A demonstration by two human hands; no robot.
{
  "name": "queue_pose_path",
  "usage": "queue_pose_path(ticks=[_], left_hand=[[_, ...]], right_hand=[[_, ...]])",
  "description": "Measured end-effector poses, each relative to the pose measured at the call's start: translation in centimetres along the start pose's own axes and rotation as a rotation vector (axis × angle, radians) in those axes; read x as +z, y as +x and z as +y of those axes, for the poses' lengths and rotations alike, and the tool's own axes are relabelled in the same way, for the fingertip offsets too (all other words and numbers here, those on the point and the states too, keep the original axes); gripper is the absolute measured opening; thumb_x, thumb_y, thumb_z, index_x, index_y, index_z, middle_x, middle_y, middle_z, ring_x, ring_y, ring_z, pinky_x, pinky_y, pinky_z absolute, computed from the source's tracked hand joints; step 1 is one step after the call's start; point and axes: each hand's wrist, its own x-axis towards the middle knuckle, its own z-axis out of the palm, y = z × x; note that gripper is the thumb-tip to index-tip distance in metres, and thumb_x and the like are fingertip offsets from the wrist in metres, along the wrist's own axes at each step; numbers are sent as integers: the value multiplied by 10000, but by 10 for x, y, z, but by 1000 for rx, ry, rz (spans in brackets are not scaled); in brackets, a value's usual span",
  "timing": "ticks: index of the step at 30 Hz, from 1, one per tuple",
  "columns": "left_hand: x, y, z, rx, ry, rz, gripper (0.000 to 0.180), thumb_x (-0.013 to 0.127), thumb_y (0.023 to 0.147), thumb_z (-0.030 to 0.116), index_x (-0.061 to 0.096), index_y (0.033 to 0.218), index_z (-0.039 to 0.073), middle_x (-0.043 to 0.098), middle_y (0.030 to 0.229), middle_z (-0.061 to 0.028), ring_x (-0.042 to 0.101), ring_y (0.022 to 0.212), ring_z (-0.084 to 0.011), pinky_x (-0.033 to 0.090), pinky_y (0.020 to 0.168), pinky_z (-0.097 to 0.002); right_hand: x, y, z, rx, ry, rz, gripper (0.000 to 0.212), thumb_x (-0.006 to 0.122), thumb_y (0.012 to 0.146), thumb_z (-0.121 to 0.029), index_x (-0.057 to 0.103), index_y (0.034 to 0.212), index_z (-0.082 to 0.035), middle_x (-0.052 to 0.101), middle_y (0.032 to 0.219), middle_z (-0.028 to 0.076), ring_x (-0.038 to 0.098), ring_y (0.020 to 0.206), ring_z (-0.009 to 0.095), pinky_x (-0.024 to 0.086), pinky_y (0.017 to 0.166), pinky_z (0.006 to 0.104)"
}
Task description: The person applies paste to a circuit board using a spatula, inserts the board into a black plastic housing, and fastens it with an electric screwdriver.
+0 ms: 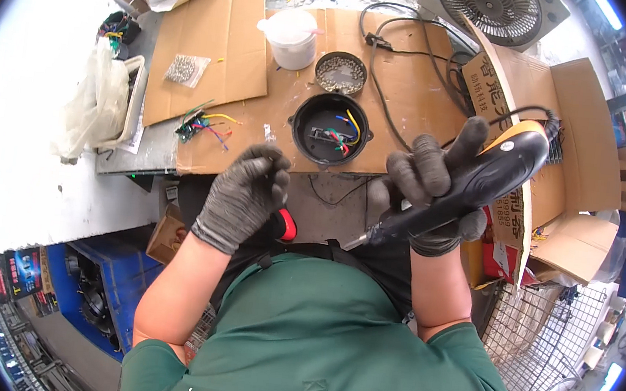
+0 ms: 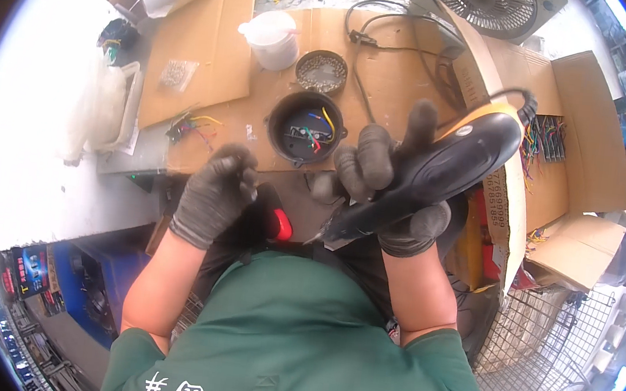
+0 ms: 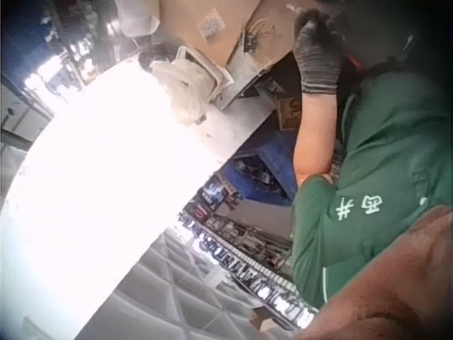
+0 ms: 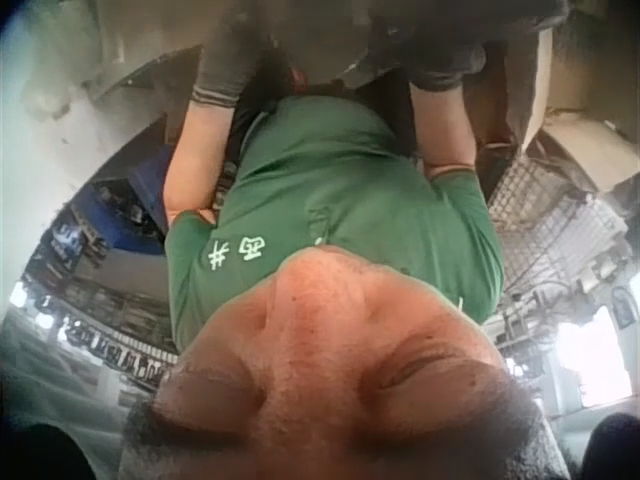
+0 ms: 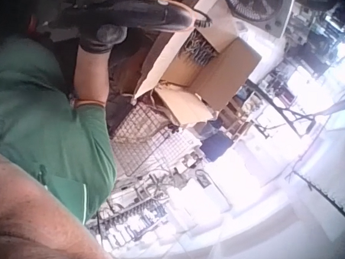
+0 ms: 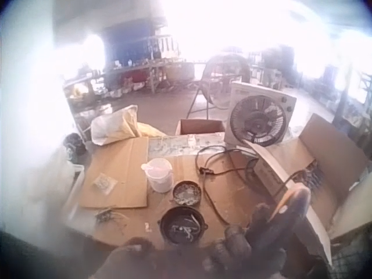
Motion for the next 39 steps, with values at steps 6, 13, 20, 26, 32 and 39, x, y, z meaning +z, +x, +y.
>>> queue_pose_path(ticks=[6,13,20,26,32,39], left_hand=[[19,-38,-42,-30,241,112,240,742,917,123,677,1139,58,695,987,-90,667,871,-196,556,750,-306],[13,-40,-54,-44,279,34,217,732,937,123,690,1139,54,718,978,-71,696,850,-169,572,747,-298],[11,-31,-48,-29,320,8,205,697,964,95,699,1161,35,737,970,-70,710,829,-134,591,728,-266],[10,-23,-38,-162,290,14,203,680,965,74,694,1157,12,733,965,-81,707,825,-142,589,749,-269],[13,-14,-31,-121,496,-15,204,663,963,56,692,1153,-13,742,992,-99,725,843,-159,595,745,-279],[31,0,-17,-96,611,1,183,665,960,3,706,1137,-17,739,997,-100,727,845,-162,594,758,-285]], right_hand=[[-10,-11,9,132,-129,109,842,804,864,-226,385,1594,-217,503,848,8,565,739,185,483,670,383],[15,-15,19,54,-318,379,743,764,914,-397,421,1550,-225,493,923,14,529,801,186,481,752,409],[6,-16,25,-1,-348,477,698,733,925,-474,433,1503,-220,521,955,7,541,835,187,466,830,394],[7,-12,19,30,-333,376,848,732,911,-514,348,1611,-227,603,1176,99,603,1036,266,492,948,481],[-18,-11,6,75,-295,116,871,826,870,-240,362,1607,-237,542,1059,47,586,998,232,445,1121,566],[-19,3,2,33,-247,255,791,832,848,-71,469,1536,-215,510,872,-57,579,879,106,496,1057,437]])
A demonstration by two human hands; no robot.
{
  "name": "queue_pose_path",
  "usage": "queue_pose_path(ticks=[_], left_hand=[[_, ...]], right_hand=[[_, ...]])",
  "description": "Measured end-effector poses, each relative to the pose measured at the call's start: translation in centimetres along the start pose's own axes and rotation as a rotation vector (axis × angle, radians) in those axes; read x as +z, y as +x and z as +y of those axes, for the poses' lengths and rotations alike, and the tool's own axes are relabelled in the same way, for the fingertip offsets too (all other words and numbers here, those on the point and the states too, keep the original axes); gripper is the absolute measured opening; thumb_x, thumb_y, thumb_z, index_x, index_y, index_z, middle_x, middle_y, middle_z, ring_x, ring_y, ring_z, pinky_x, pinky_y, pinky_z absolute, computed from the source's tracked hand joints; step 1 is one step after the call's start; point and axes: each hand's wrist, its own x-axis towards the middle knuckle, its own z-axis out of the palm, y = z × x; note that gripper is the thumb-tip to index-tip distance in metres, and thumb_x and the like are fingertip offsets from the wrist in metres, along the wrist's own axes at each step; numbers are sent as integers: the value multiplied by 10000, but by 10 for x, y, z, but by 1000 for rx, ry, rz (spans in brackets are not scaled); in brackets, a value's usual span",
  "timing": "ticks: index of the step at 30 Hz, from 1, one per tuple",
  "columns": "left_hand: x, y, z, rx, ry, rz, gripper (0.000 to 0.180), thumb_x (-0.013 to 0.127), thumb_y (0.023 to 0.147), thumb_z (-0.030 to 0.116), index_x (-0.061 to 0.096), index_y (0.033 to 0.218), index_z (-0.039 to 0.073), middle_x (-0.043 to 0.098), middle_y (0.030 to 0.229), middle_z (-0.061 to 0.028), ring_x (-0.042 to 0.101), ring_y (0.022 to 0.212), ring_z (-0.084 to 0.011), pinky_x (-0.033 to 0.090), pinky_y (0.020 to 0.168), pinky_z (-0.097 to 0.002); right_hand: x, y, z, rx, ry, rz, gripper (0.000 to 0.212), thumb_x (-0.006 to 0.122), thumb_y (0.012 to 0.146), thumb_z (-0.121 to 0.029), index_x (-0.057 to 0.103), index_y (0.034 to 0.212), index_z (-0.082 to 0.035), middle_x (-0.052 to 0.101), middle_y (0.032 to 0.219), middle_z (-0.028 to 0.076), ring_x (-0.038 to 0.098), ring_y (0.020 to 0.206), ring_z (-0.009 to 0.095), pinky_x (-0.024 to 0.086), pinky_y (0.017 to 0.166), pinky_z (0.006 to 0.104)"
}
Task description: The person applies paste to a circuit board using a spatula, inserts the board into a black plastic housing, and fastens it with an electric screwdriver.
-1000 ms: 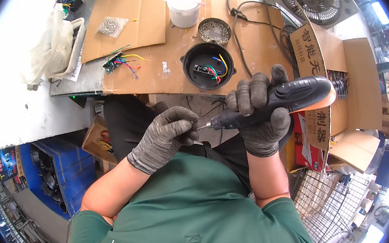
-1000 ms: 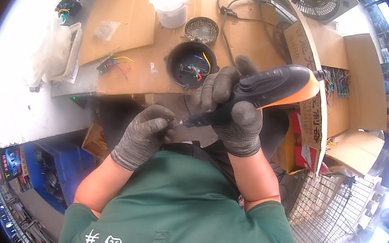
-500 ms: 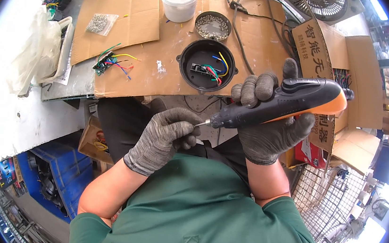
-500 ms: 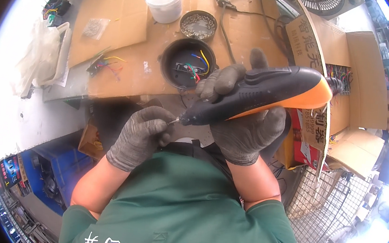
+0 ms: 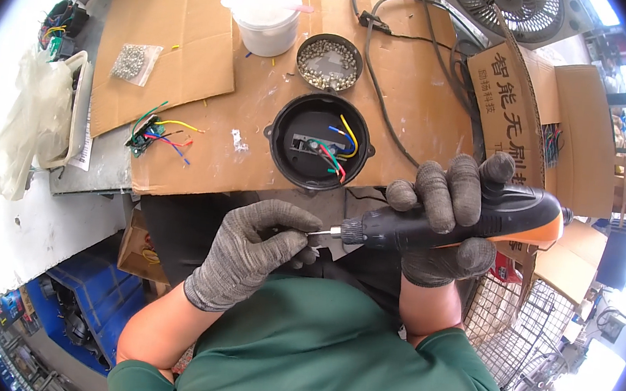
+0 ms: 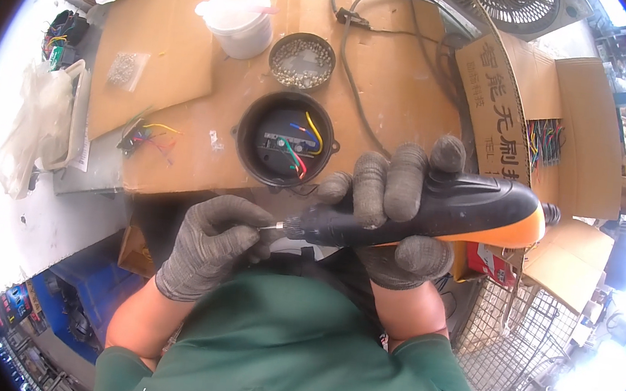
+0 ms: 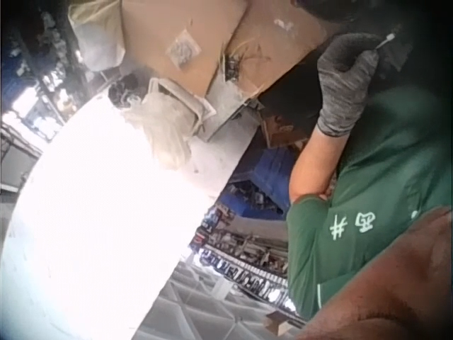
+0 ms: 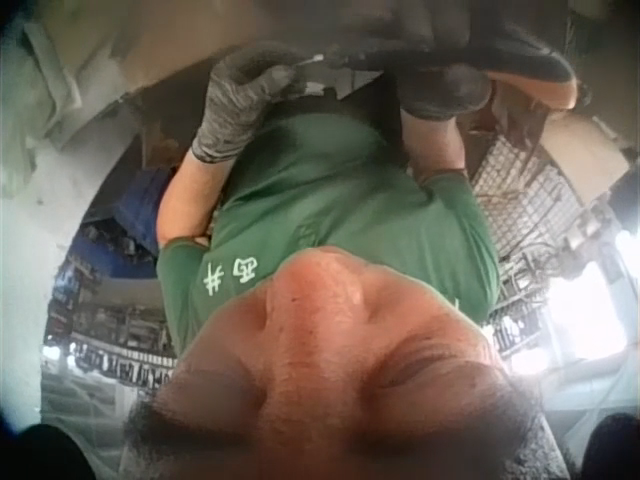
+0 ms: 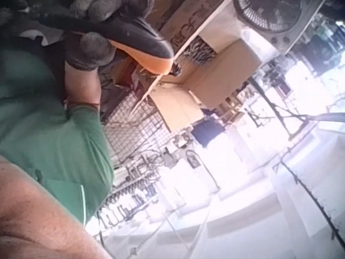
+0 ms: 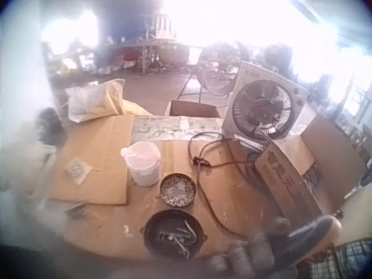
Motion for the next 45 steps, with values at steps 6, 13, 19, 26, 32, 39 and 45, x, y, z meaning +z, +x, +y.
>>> queue_pose_path(ticks=[6,13,19,26,32,39,45], left_hand=[[-5,16,15,304,505,-21,180,679,952,-1,721,1128,-6,741,1011,-58,707,850,-122,571,744,-259],[-3,22,25,-98,-114,-28,346,689,960,143,663,1260,-28,724,1126,-120,708,952,-180,576,804,-297],[-14,37,41,37,170,99,391,735,889,119,659,1259,19,696,976,-93,673,836,-227,557,767,-352],[-16,85,61,621,1500,38,460,822,705,95,688,1145,79,617,900,-127,621,860,-336,509,762,-461],[-9,102,66,508,1702,-74,462,821,667,151,677,1098,69,584,902,-131,617,867,-347,501,743,-469],[-12,111,55,574,1739,-75,262,752,713,174,652,928,62,586,838,-120,631,818,-332,511,712,-460],[-13,112,52,606,1726,-51,188,697,748,157,649,908,69,585,829,-113,634,810,-316,514,697,-452]], right_hand=[[-3,7,-2,6,-52,144,745,834,838,-57,506,1494,-189,519,884,-64,577,877,103,506,936,383],[-5,14,-1,-89,-6,244,649,827,872,-163,532,1447,-113,509,896,-65,537,844,85,498,856,339],[-10,29,-22,-129,-113,201,654,825,859,-213,536,1445,-166,524,843,-45,537,738,118,505,741,339],[-25,59,-14,-168,-513,-37,648,743,873,-163,515,1476,-97,500,823,-42,543,769,111,517,764,335],[-34,44,-2,25,-495,119,707,853,832,-58,533,1458,-131,650,1000,91,642,988,235,549,921,404],[-43,49,7,120,-663,15,641,879,820,-77,588,1389,-114,661,996,100,645,992,223,563,863,365],[-38,43,22,28,-644,123,636,874,821,-51,576,1382,-75,658,989,97,658,970,205,572,867,348]])
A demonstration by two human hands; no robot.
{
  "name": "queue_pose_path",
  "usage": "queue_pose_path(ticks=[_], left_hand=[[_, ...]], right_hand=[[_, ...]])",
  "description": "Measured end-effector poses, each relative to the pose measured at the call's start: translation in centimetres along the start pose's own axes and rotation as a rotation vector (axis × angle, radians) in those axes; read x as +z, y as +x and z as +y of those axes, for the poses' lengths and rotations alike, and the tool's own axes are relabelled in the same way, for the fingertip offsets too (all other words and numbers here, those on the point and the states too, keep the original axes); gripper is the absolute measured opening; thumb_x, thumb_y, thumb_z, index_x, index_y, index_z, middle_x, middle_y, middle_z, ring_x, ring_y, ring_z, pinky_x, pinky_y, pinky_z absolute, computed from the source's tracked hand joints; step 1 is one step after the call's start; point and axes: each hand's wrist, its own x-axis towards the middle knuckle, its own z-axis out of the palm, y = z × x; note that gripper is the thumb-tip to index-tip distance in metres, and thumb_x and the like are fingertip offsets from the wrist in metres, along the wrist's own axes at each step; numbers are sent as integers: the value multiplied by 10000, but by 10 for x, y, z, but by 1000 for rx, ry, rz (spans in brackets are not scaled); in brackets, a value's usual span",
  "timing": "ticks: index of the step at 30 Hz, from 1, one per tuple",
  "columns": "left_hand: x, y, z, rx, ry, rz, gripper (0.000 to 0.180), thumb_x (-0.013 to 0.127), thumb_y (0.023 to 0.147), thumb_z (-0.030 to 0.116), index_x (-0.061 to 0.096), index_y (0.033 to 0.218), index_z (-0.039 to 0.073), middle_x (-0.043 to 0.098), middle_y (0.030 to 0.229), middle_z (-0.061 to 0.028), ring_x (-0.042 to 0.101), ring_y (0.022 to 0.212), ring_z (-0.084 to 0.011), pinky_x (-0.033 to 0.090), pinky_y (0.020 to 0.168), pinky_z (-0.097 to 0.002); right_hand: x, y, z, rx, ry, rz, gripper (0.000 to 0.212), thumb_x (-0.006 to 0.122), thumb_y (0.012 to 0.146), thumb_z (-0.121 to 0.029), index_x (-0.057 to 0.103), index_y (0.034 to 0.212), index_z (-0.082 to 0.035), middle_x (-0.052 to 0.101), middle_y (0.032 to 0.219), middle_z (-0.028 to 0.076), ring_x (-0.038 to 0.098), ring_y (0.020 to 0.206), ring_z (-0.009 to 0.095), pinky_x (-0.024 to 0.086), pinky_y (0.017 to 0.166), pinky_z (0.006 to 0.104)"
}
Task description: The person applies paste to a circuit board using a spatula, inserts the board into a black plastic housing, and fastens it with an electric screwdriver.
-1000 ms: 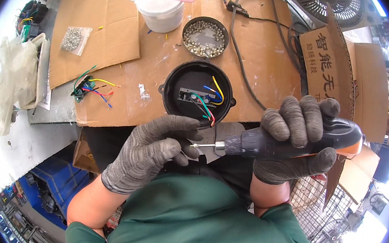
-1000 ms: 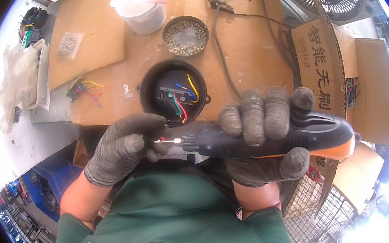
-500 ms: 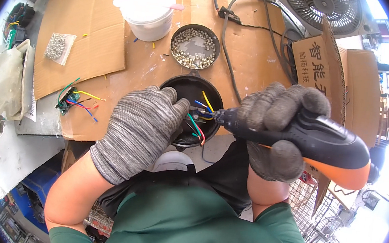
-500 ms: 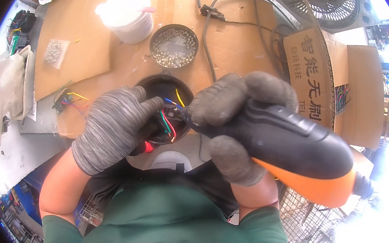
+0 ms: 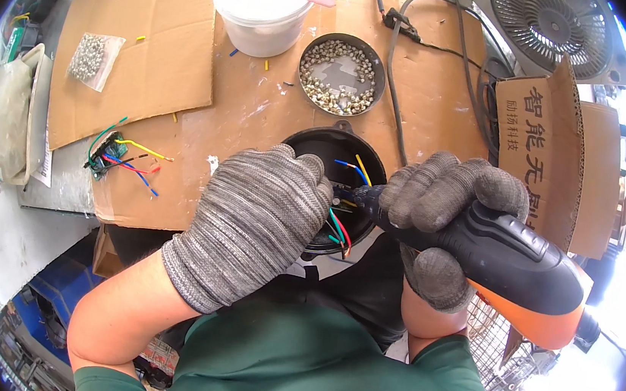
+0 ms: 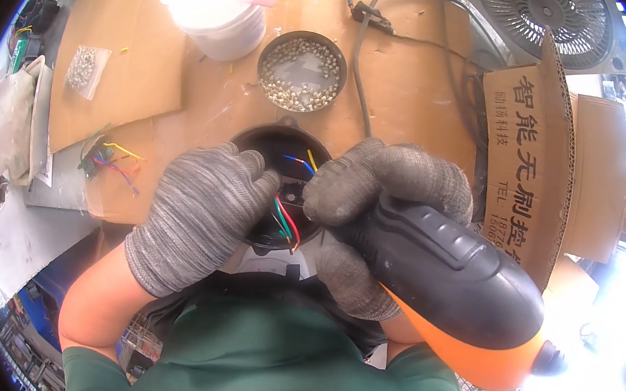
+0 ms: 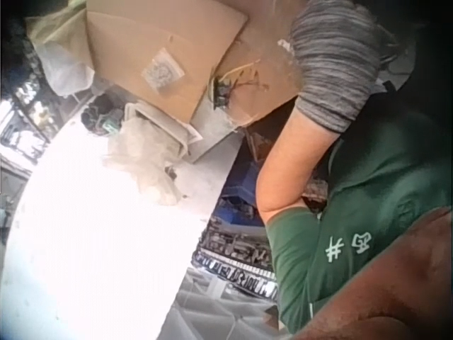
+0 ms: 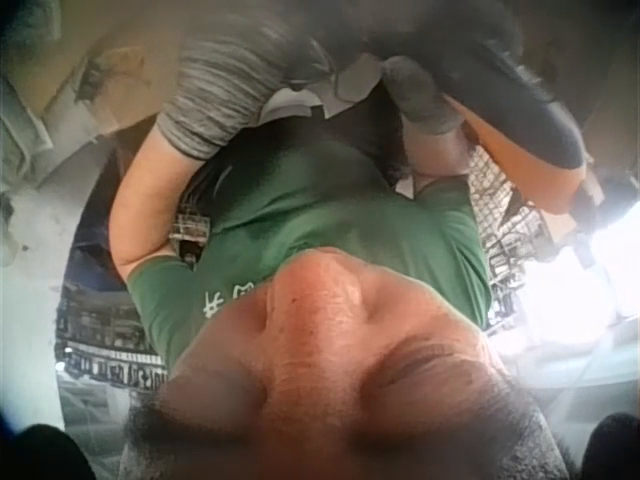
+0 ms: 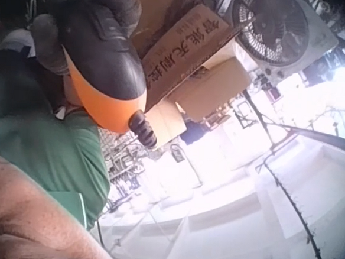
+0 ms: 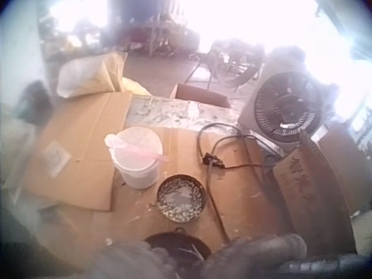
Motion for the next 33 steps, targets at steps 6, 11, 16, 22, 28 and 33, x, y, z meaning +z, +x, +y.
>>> queue_pose_path(ticks=[6,11,16,22,28,33], left_hand=[[1,-1,-2,-21,-17,-16,158,679,752,140,645,889,70,582,824,-110,633,805,-315,514,694,-451],[2,0,-2,-36,-28,-25,146,669,762,152,645,882,72,582,825,-116,634,811,-326,510,697,-459],[7,-2,-6,-4,-30,14,282,755,710,282,646,862,70,584,831,-115,632,825,-328,504,698,-466],[2,-7,-9,38,-96,5,292,784,694,224,690,930,79,650,875,-127,665,851,-342,534,716,-446],[11,0,-5,-34,-16,-11,389,834,752,238,737,1092,76,745,970,-148,713,850,-336,567,735,-421],[2,1,6,-41,34,46,304,826,688,155,744,972,85,706,904,-135,681,878,-348,545,771,-429]], right_hand=[[-15,11,0,6,-86,-190,655,859,835,-53,542,1408,-62,659,1017,108,660,991,210,573,887,346],[12,4,-2,143,-171,107,782,902,815,-240,491,1463,-93,623,912,36,626,840,208,561,745,395],[3,9,4,68,-160,-55,762,903,812,-227,492,1431,-61,631,922,56,628,868,217,561,780,404],[18,10,-12,292,-263,-85,636,887,788,-144,568,1318,4,640,892,79,641,816,213,558,742,356],[-4,25,14,54,-308,-377,639,864,750,-27,579,1316,59,689,951,71,675,878,142,552,748,267],[-10,47,12,-31,-570,-166,513,818,761,-65,638,1238,-6,727,979,64,721,908,177,608,794,318]])
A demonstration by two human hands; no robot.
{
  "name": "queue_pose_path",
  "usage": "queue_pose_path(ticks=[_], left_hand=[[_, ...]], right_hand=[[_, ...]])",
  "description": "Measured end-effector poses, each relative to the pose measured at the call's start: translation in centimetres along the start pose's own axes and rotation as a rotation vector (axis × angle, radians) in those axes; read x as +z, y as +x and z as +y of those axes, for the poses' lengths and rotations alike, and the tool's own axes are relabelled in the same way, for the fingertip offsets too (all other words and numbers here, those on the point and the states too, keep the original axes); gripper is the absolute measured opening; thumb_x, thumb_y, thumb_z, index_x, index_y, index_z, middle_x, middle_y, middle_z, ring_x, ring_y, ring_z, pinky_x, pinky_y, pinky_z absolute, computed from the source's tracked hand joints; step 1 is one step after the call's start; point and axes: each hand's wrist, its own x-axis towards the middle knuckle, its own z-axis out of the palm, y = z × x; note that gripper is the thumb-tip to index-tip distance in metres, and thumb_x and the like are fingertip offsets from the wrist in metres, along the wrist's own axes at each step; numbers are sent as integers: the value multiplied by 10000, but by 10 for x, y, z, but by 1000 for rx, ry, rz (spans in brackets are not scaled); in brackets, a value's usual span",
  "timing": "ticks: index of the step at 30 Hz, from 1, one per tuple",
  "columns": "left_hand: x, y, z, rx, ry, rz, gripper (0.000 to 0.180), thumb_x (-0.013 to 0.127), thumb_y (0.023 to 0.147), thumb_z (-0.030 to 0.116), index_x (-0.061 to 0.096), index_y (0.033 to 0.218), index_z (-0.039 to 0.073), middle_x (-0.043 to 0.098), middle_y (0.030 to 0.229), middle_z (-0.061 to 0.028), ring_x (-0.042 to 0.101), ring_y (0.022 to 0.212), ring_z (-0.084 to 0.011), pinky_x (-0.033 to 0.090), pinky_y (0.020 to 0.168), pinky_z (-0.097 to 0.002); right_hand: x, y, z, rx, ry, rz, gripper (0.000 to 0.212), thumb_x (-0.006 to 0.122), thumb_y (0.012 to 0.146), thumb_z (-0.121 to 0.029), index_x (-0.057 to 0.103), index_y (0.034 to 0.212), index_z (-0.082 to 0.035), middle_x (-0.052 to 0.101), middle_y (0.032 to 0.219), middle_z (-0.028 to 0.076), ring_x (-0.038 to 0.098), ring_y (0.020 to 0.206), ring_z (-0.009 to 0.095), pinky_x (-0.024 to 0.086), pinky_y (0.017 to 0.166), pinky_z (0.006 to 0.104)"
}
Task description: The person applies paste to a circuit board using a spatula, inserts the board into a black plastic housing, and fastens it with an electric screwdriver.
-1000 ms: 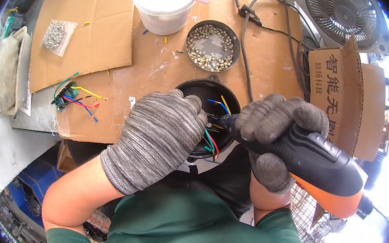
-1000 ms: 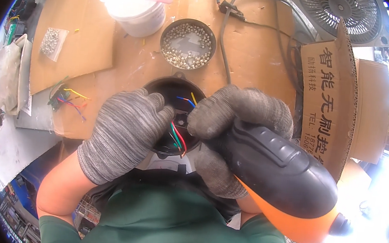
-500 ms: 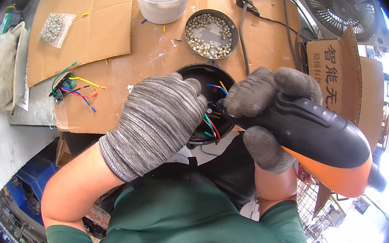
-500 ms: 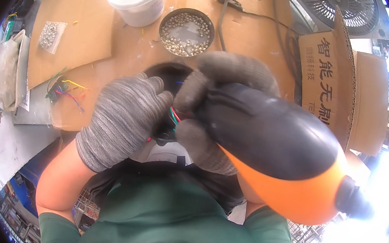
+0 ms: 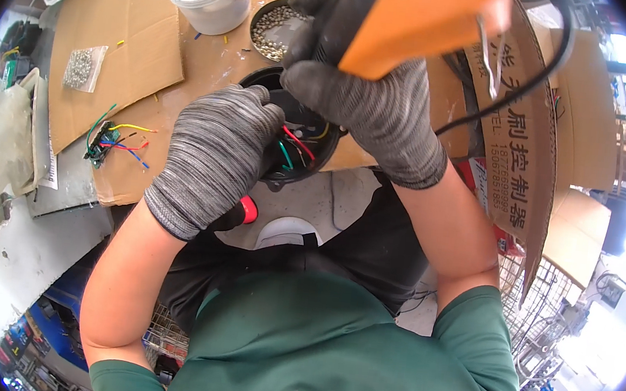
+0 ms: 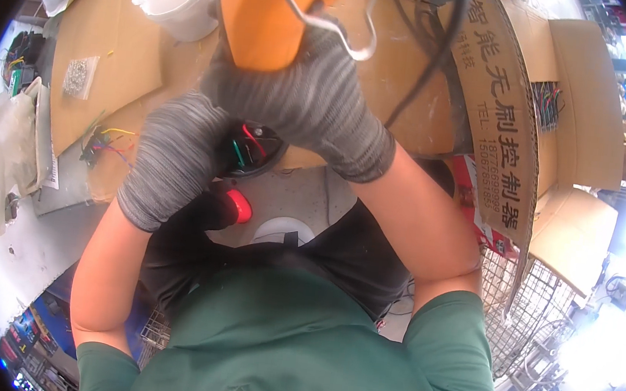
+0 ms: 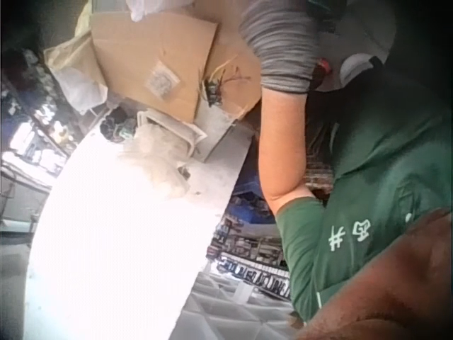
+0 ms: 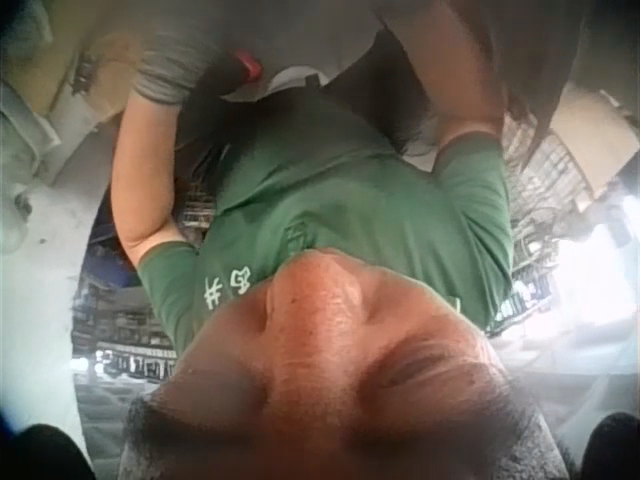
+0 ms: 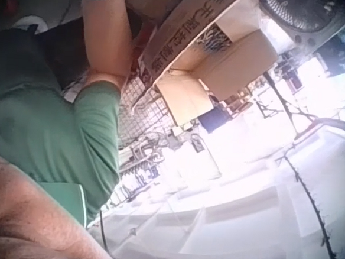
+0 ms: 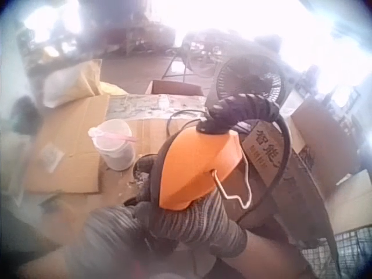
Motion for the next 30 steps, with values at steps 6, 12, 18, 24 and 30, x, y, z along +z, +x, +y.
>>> queue_pose_path(ticks=[6,12,18,24,30], left_hand=[[2,1,4,-18,25,-1,232,781,697,83,754,927,93,707,951,-91,676,899,-312,542,813,-416],[3,9,13,35,85,24,215,787,730,123,755,933,58,707,914,-135,685,890,-329,549,772,-399],[23,-13,-23,71,410,-25,235,782,815,261,750,992,110,731,908,-100,708,821,-277,556,738,-393],[20,-10,-10,39,261,-57,449,823,781,315,720,1132,55,716,1105,-151,678,1038,-343,545,895,-441],[27,-1,-11,-38,242,-80,370,794,798,361,752,1015,64,733,878,-160,714,842,-344,563,758,-451]], right_hand=[[4,1,4,-78,24,143,349,790,778,-175,682,1083,-44,727,915,70,715,838,171,579,751,331],[-7,9,43,-832,-764,110,379,718,807,-91,656,1176,-26,678,926,86,664,811,216,564,732,365],[9,13,-18,15,-179,-277,433,816,717,-271,713,1065,-36,752,912,156,745,851,282,593,778,375],[12,2,-3,-163,-70,-192,492,829,678,-271,709,1082,-18,756,926,180,746,861,303,591,785,392],[4,-3,-10,65,-261,-225,514,829,671,-289,708,1091,-20,758,918,170,748,860,292,589,790,395]])
